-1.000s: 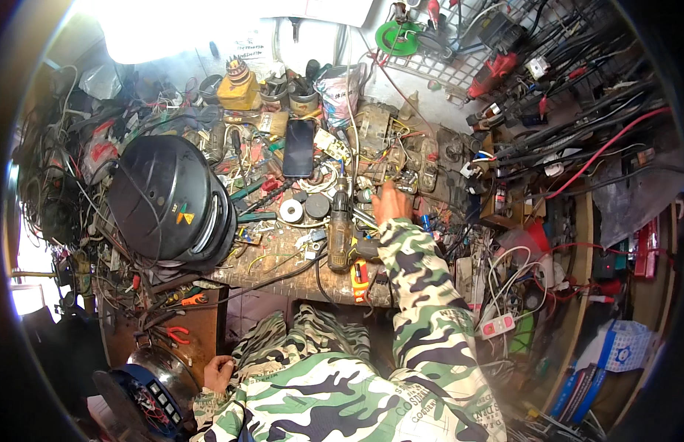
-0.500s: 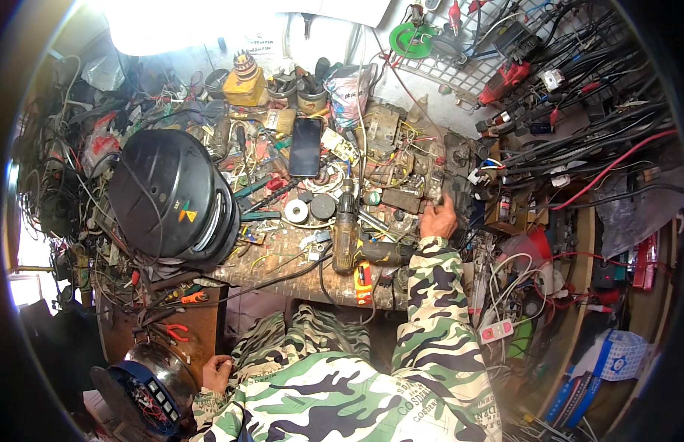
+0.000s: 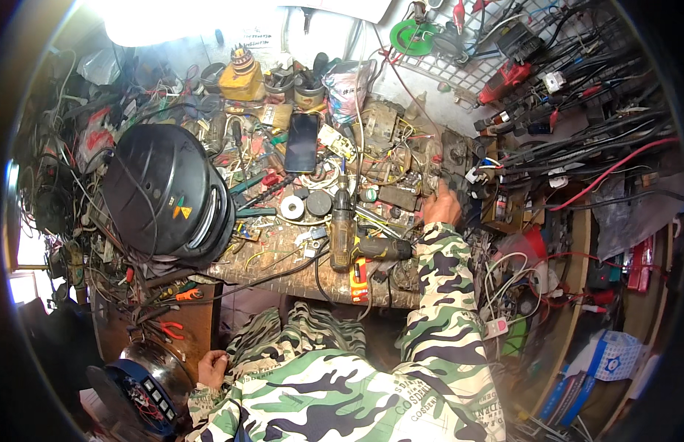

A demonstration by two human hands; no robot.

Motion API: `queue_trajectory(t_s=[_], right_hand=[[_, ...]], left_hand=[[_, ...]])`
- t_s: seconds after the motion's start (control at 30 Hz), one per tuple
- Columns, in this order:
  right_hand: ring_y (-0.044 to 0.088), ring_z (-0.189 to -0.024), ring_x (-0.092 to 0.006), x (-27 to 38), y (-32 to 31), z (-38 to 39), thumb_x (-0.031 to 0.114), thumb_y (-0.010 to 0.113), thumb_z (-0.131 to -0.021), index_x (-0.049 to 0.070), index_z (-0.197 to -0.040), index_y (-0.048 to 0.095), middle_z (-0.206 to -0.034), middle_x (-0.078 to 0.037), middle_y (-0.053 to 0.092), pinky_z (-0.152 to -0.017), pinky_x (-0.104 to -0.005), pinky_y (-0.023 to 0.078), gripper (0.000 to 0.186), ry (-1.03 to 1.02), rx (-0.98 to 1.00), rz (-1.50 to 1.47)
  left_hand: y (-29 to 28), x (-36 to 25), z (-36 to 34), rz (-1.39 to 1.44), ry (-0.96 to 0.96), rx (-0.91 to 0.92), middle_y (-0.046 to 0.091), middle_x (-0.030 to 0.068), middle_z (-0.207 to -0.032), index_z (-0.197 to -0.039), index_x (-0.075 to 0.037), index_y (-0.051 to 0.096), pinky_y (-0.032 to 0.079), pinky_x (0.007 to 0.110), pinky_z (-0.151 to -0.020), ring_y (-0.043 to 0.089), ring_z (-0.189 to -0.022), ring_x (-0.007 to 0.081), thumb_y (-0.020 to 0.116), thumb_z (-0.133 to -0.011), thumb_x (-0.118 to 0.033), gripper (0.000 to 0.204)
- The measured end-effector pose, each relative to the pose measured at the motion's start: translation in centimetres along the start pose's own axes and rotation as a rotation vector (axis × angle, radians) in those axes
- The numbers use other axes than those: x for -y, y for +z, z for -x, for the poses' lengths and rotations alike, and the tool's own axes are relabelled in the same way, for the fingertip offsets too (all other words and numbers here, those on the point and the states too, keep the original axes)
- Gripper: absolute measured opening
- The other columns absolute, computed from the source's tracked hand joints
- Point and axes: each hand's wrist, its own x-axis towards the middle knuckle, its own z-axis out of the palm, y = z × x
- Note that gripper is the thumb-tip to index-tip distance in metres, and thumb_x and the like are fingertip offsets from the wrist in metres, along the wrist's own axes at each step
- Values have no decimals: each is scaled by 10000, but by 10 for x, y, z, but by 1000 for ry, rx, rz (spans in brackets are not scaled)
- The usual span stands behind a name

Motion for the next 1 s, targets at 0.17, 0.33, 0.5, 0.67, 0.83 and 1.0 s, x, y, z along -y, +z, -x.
queue_trajectory(t_s=[0.17, 0.33, 0.5, 0.67, 0.83, 1.0], right_hand=[[683, -921, -462, 9, 0, -5, 84, 714, -815, 74, -1257, 693, -996, -267, 695, -813, -524, 537, 443, 19, 68, 111], [694, -904, -465, 1, 15, -9, 72, 720, -806, 5, -1258, 667, -985, -272, 688, -768, -534, 556, 460, -105, 69, 130], [713, -900, -450, 31, -13, -20, 103, 755, -790, -33, -1054, 698, -930, -266, 721, -768, -527, 573, 303, -85, 285, 216], [698, -732, -367, 93, -61, 66, 143, 707, -884, -42, -922, 683, -834, -237, 697, -665, -471, 557, 191, -63, 127, -259], [645, -669, -425, 122, -66, 237, 208, 753, -855, 9, -775, 642, -723, -234, 642, -631, -493, 506, 242, -85, 603, -398], [681, -781, -462, 61, -54, 326, 337, 784, -851, -34, -903, 671, -781, -241, 690, -715, -508, 527, 391, 260, 681, 2]], left_hand=[[5, 1, -1, 43, -35, 5, 693, 58, -862, -1105, 66, 665, 497, 247, -681, 612, -741, 89, 647, -960, -109, 229], [3, 1, -2, -33, -9, 19, 717, 100, -950, -1122, 59, 671, 537, 295, -792, 668, -869, 144, 655, -963, -146, 260], [4, 8, -13, 10, 1, 5, 729, 111, -961, -1102, 46, 682, 542, 304, -809, 688, -888, 157, 675, -950, -159, 255], [-10, 4, -7, 11, 18, -25, 725, 105, -976, -1110, 47, 671, 548, 298, -811, 701, -903, 164, 648, -967, -124, 224], [-7, 5, 2, 125, -19, -7, 707, 88, -990, -1134, 53, 652, 530, 270, -794, 670, -879, 133, 643, -977, -106, 224], [-4, 11, 2, 61, -5, 28, 698, 70, -989, -1146, 49, 654, 515, 256, -774, 638, -860, 109, 647, -978, -128, 244]])
